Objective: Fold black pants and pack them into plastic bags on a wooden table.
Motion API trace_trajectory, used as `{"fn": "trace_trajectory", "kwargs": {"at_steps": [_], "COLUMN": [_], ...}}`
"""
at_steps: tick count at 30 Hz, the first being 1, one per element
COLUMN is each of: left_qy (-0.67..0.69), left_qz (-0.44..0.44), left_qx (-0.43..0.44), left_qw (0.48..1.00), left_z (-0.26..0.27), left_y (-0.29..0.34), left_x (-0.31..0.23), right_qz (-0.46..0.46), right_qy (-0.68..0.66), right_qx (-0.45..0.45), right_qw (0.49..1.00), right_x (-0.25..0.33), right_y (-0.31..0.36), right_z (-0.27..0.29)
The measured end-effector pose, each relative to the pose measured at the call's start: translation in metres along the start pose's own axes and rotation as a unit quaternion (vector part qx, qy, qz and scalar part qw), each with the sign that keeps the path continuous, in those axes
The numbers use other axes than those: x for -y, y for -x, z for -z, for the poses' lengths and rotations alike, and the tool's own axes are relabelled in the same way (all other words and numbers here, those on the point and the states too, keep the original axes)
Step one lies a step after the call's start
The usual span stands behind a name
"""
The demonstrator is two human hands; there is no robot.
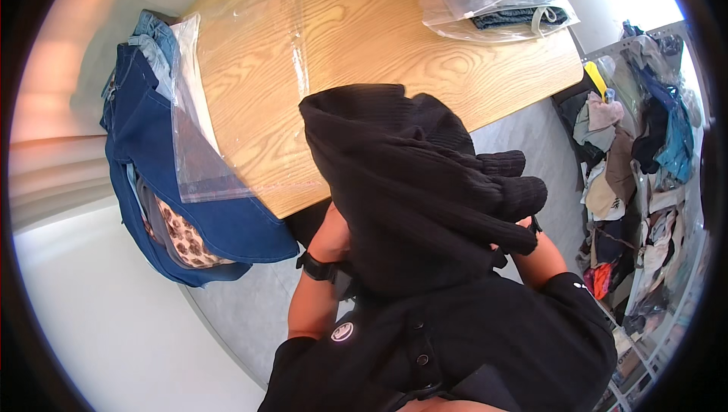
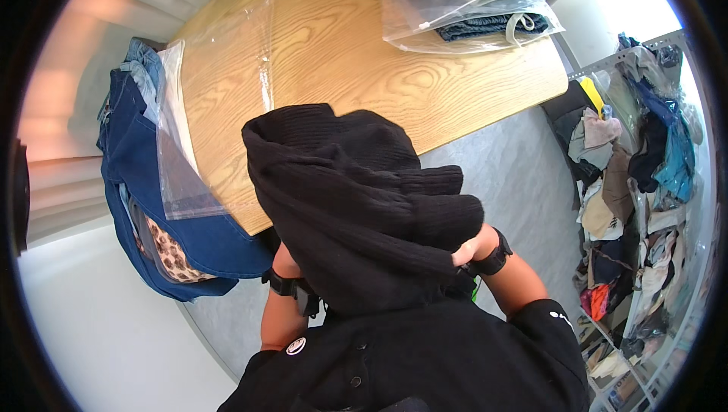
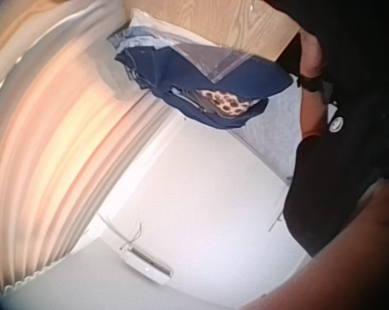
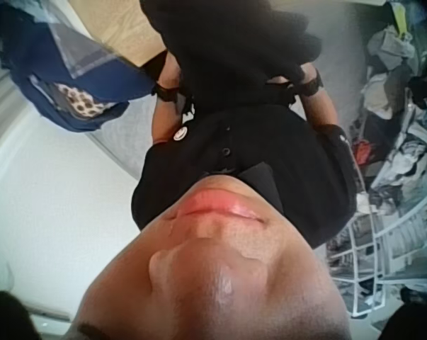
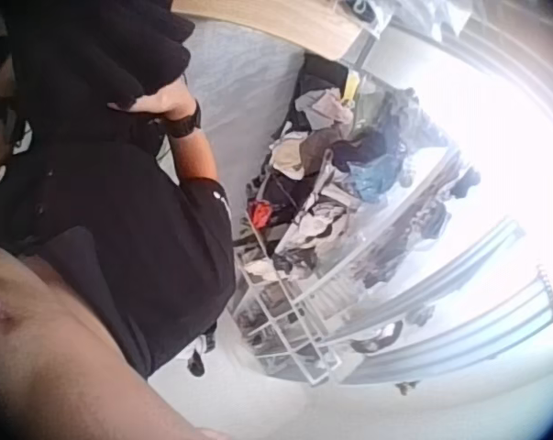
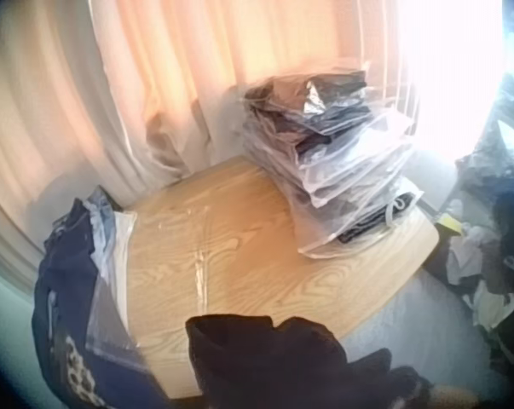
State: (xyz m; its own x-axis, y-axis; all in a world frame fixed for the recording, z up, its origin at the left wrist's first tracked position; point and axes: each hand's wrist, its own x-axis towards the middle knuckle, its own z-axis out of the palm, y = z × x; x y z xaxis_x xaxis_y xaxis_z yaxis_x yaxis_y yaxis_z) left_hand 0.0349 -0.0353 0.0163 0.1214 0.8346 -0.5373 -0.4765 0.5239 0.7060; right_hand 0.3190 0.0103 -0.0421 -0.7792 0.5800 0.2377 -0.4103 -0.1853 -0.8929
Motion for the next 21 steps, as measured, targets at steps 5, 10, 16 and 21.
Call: {"fn": "trace_trajectory", "kwargs": {"at_steps": [5,10,16,21], "left_qy": [-0.106,-0.17,-0.24,-0.3], "left_qz": [-0.106,-0.142,-0.178,-0.213], "left_qx": [0.035,-0.039,-0.113,-0.143], "left_qw": [0.988,0.974,0.948,0.919], "left_z": [0.018,0.027,0.04,0.042], "left_y": [-0.016,0.001,0.022,0.024], "left_x": [0.02,0.024,0.037,0.039], "right_qz": [0.085,0.147,0.223,0.258], "right_qy": [0.291,0.545,0.579,0.59], "right_qx": [0.055,0.107,0.092,0.124], "right_qw": [0.951,0.818,0.779,0.754], "right_x": [0.092,0.101,0.076,0.07], "right_y": [-0.091,-0.112,-0.115,-0.108], "right_z": [-0.04,-0.095,-0.126,-0.13]}}
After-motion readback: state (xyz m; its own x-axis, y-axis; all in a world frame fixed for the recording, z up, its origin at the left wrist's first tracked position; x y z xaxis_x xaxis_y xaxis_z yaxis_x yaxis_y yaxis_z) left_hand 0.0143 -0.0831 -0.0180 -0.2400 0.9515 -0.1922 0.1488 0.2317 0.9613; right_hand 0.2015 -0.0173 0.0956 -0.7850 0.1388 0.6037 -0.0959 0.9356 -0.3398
